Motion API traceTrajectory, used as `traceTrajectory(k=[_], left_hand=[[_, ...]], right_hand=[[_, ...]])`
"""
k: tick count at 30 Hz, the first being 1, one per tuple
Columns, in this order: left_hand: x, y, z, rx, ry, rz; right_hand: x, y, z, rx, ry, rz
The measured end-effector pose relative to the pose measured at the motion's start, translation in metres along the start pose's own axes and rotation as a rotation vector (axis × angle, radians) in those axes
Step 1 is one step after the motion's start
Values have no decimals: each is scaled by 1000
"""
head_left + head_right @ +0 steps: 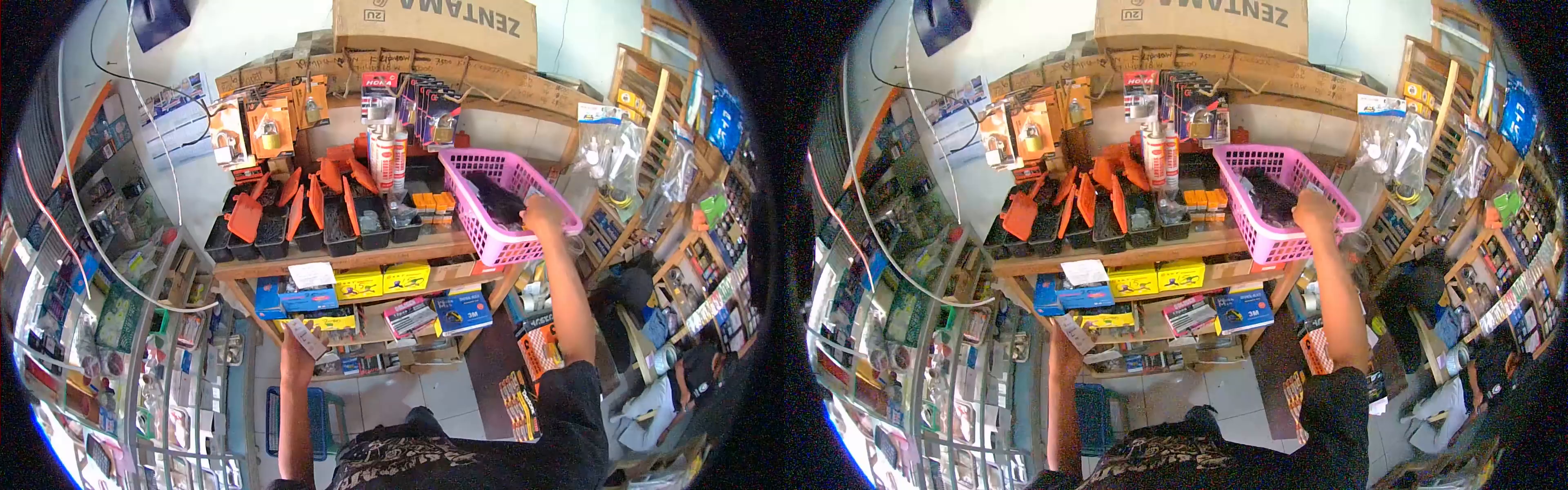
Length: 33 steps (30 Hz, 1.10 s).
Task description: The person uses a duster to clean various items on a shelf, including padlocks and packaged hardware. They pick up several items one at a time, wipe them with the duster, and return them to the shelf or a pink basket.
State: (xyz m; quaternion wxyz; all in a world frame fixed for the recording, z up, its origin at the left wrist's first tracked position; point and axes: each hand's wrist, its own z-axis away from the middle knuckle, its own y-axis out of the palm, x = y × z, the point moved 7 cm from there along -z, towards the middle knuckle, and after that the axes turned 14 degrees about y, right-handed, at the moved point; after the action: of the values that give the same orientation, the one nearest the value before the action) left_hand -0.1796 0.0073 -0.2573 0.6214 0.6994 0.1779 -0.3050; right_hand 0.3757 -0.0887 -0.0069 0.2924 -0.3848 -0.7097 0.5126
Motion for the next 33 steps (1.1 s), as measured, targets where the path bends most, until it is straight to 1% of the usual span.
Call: traceTrajectory(k=[1, 2, 3, 4, 5, 7, 9, 11, 12, 13, 14, 15, 16, 18, 19, 20, 21, 23, 25, 27, 29, 31, 33], left_hand=[[0, -2, 3, -11, 1, -7], [3, -12, 0, 67, 7, 41], [1, -14, 3, 64, 17, 43], [-1, -16, 7, 48, 23, 14], [-3, -17, 9, 30, 30, -15], [-5, -15, 14, 9, 53, -35], [-5, -10, 21, -24, 79, -53], [-2, -3, 25, -64, 78, -204], [7, -6, 22, -53, 68, -246], [0, 17, 32, -95, 92, -304], [5, 25, 36, -91, 125, -268], [10, 33, 38, -85, 160, -231], [17, 38, 42, -94, 170, -230], [28, 47, 48, -62, 191, -376], [31, 48, 46, -71, 202, -375], [27, 56, 44, -62, 227, -395], [22, 63, 43, -53, 252, -417], [3, 79, 40, -67, 224, -379], [-18, 112, 27, 63, 231, -343], [-51, 152, 12, 308, 434, -615], [-91, 199, 0, 450, 627, -830], [-134, 248, -7, 473, 695, -826], [-163, 282, -28, 460, 774, -744]], right_hand=[[4, -1, -2, -7, -6, -2], [7, -7, 3, -18, 28, -40], [12, -19, 14, -28, 63, -80], [17, -36, 30, -120, 49, -148], [25, -50, 48, -120, 39, -153], [48, -99, 96, -473, -207, -500], [76, -99, 135, -290, -507, -939], [112, -77, 201, -26, -755, -1238], [126, -54, 234, 33, -848, -1236], [142, -30, 267, 188, -938, -1241], [156, -17, 305, 317, -978, -1134], [167, 6, 334, 517, -923, -982], [174, 19, 357, 443, -986, -981], [186, 56, 382, 457, -978, -951], [191, 75, 387, 469, -956, -917], [194, 79, 383, 479, -917, -906], [194, 80, 377, 482, -926, -908], [199, 73, 347, 553, -802, -962], [207, 43, 320, 651, -788, -1236], [216, -3, 291, 842, -589, -1471], [226, -76, 264, 770, -621, -1703], [242, -119, 229, 570, -713, -1741], [260, -158, 210, 519, -722, -1846]])
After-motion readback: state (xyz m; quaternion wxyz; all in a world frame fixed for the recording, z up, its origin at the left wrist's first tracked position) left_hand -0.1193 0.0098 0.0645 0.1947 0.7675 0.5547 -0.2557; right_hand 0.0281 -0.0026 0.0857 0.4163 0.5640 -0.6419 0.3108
